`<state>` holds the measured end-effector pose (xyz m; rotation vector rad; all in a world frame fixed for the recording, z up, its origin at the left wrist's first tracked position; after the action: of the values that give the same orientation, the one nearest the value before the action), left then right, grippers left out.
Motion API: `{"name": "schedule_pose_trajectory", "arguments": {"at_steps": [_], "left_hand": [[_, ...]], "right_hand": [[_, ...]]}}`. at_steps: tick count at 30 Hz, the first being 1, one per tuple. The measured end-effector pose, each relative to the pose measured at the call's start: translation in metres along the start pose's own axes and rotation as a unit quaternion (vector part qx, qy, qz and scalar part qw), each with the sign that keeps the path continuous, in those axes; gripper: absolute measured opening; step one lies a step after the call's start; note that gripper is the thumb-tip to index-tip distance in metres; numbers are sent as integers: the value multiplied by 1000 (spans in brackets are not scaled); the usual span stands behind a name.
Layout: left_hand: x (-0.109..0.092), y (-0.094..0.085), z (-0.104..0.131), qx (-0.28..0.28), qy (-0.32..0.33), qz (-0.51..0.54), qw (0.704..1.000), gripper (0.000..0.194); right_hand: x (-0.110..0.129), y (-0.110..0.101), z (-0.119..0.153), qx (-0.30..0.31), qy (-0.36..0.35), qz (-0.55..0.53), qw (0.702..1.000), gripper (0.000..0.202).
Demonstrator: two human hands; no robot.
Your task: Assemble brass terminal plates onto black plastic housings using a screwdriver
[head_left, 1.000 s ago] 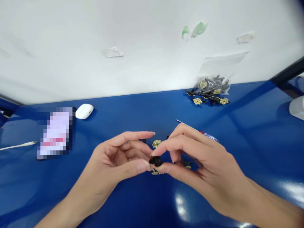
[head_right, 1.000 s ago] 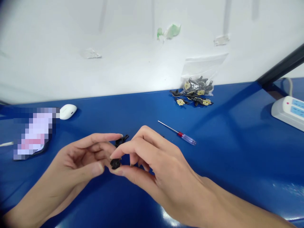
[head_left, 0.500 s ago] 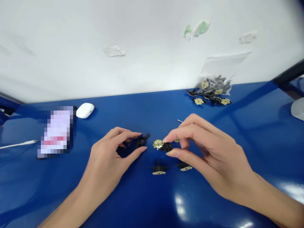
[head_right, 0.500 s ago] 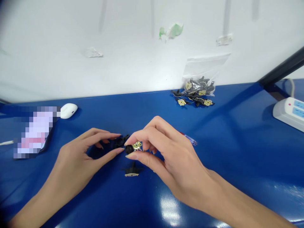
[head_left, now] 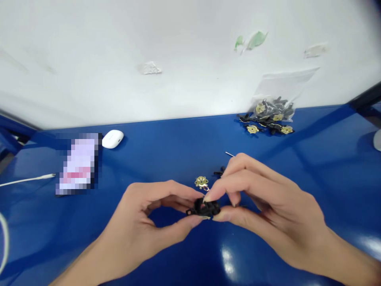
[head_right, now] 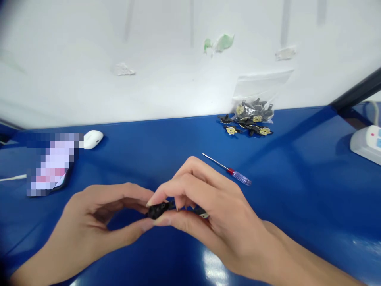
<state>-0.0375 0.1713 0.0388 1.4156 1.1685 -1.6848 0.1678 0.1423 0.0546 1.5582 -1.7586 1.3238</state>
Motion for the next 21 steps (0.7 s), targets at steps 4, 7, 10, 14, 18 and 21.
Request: {"name": "schedule_pose_trajectory", "arguments": {"at_steps": [4, 7, 10, 14, 18, 21], "left_hand": [[-1, -1, 0, 37, -13, 80, 996, 25], [5, 0, 0, 67, -41, 143, 987, 25], [14, 4, 0, 90, -84, 212, 970, 24], [22, 9, -1, 96, -114, 260, 954, 19], [26, 17, 0, 118, -156, 306, 932, 11], [23, 22, 1, 129, -161, 326, 922, 20]], "right_hand": [[0, 8, 0, 33, -3, -11, 999, 16], [-1, 11, 1, 39, 0, -26, 999, 16], [0, 12, 2, 38, 2, -39, 998, 17], [5, 12, 1, 21, -14, -42, 999, 17], [9, 9, -1, -1, -41, -31, 999, 14], [10, 7, 0, -8, -51, -17, 999, 12]]}}
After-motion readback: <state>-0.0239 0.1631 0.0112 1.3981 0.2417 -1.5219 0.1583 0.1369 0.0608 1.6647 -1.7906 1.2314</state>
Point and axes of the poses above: each hand's wrist, its own z-axis away from the middle knuckle, its own y-axis out of the palm, x = y × z, the point moved 7 cm from there along -z, towards the middle knuckle, and after that the axes turned 8 degrees about -x, right-handed, at the moved point
